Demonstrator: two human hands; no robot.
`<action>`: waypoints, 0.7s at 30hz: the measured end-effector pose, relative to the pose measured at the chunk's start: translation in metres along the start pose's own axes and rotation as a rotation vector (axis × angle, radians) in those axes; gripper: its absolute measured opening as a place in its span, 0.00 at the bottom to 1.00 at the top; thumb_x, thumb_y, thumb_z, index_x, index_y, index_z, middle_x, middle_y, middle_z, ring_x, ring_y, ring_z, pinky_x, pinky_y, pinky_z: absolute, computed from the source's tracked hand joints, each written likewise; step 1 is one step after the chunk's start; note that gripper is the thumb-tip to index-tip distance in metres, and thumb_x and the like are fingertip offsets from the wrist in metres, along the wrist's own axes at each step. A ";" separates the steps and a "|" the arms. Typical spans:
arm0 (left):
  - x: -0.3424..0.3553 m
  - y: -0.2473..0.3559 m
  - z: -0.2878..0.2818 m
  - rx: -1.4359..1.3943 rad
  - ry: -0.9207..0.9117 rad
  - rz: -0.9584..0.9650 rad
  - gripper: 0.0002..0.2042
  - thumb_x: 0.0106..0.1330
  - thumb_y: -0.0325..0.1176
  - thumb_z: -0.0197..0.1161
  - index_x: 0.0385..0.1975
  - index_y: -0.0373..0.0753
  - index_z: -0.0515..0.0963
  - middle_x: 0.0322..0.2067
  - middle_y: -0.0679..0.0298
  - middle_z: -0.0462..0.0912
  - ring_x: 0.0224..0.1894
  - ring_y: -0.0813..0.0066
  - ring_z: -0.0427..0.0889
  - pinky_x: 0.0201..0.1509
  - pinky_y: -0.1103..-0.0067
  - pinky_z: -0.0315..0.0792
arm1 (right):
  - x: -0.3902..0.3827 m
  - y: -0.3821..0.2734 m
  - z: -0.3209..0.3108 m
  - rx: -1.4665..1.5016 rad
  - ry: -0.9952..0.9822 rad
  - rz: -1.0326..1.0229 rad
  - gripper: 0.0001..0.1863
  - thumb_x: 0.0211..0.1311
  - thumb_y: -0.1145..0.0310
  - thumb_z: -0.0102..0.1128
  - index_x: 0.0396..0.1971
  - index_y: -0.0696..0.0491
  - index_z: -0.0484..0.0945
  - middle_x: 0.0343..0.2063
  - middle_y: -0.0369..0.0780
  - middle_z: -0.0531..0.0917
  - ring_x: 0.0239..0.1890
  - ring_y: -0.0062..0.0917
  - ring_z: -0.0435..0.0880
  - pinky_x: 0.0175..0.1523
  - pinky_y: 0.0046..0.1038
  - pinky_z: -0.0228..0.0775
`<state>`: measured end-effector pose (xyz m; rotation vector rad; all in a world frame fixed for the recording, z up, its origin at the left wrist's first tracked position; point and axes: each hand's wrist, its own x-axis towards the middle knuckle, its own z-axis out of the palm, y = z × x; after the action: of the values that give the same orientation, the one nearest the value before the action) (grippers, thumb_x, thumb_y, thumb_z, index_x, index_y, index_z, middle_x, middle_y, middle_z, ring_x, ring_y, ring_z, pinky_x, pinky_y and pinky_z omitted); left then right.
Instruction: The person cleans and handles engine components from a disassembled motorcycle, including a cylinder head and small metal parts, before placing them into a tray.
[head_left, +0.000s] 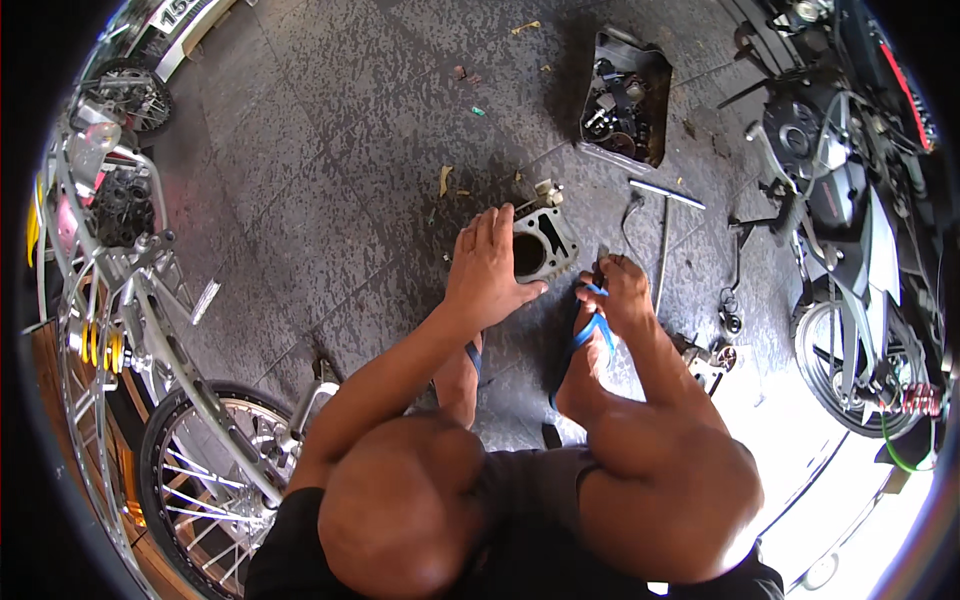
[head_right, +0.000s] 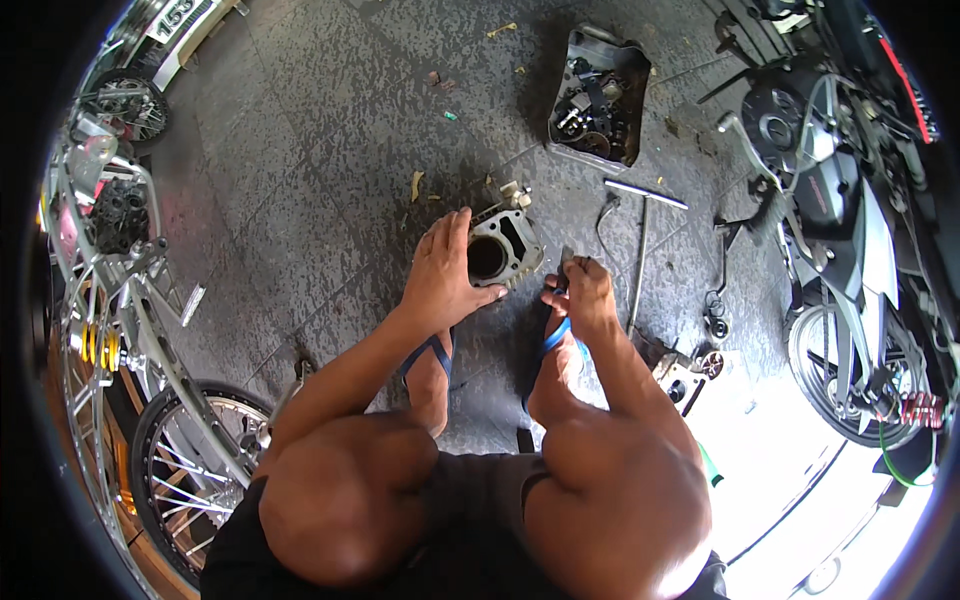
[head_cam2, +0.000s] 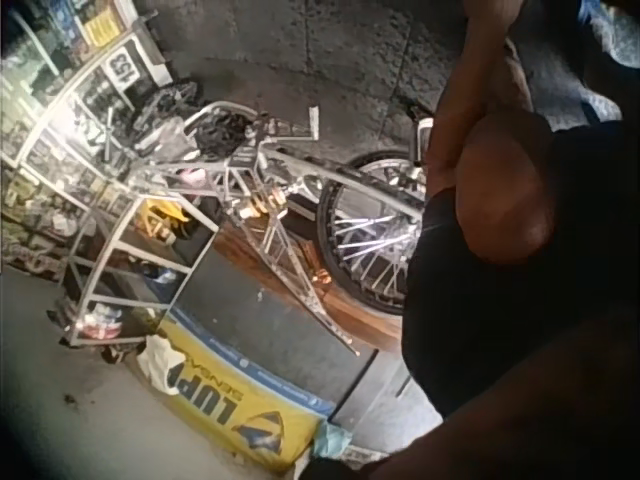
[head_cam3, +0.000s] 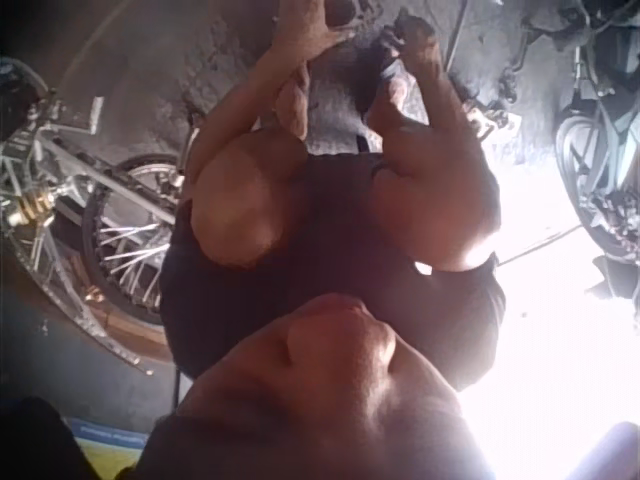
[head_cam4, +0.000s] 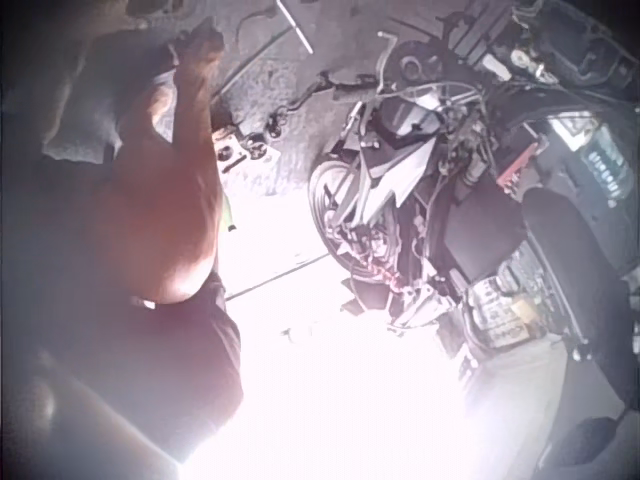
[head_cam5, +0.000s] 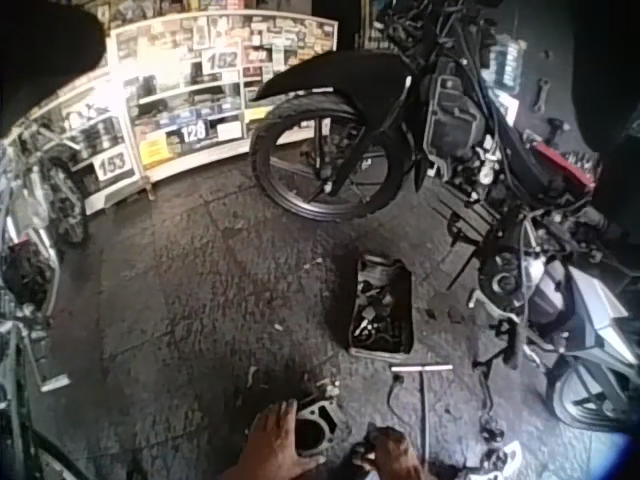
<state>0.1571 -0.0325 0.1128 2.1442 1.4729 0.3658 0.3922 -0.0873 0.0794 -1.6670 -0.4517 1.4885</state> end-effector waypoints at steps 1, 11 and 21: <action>0.005 -0.010 0.001 0.000 -0.019 -0.014 0.57 0.48 0.49 0.82 0.74 0.31 0.51 0.68 0.39 0.65 0.72 0.43 0.64 0.77 0.57 0.58 | 0.000 0.010 0.003 0.154 -0.037 0.048 0.14 0.70 0.67 0.58 0.46 0.63 0.75 0.42 0.43 0.80 0.37 0.31 0.87 0.39 0.31 0.86; 0.004 -0.016 0.010 -0.217 -0.176 -0.379 0.57 0.48 0.55 0.82 0.70 0.27 0.55 0.60 0.37 0.69 0.65 0.41 0.72 0.65 0.55 0.72 | 0.030 -0.040 0.049 0.099 -0.010 0.093 0.14 0.74 0.66 0.50 0.43 0.63 0.75 0.38 0.42 0.77 0.42 0.25 0.79 0.52 0.32 0.80; -0.003 -0.035 0.035 -0.360 -0.031 -0.279 0.59 0.49 0.57 0.81 0.70 0.25 0.51 0.66 0.34 0.61 0.69 0.38 0.64 0.73 0.54 0.59 | 0.061 -0.078 0.048 -0.663 -0.066 -0.311 0.13 0.71 0.68 0.61 0.44 0.64 0.79 0.34 0.43 0.86 0.36 0.23 0.84 0.44 0.28 0.76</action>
<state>0.1449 -0.0345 0.0646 1.6336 1.5306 0.4530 0.3811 0.0198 0.1026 -1.9207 -1.2874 1.2283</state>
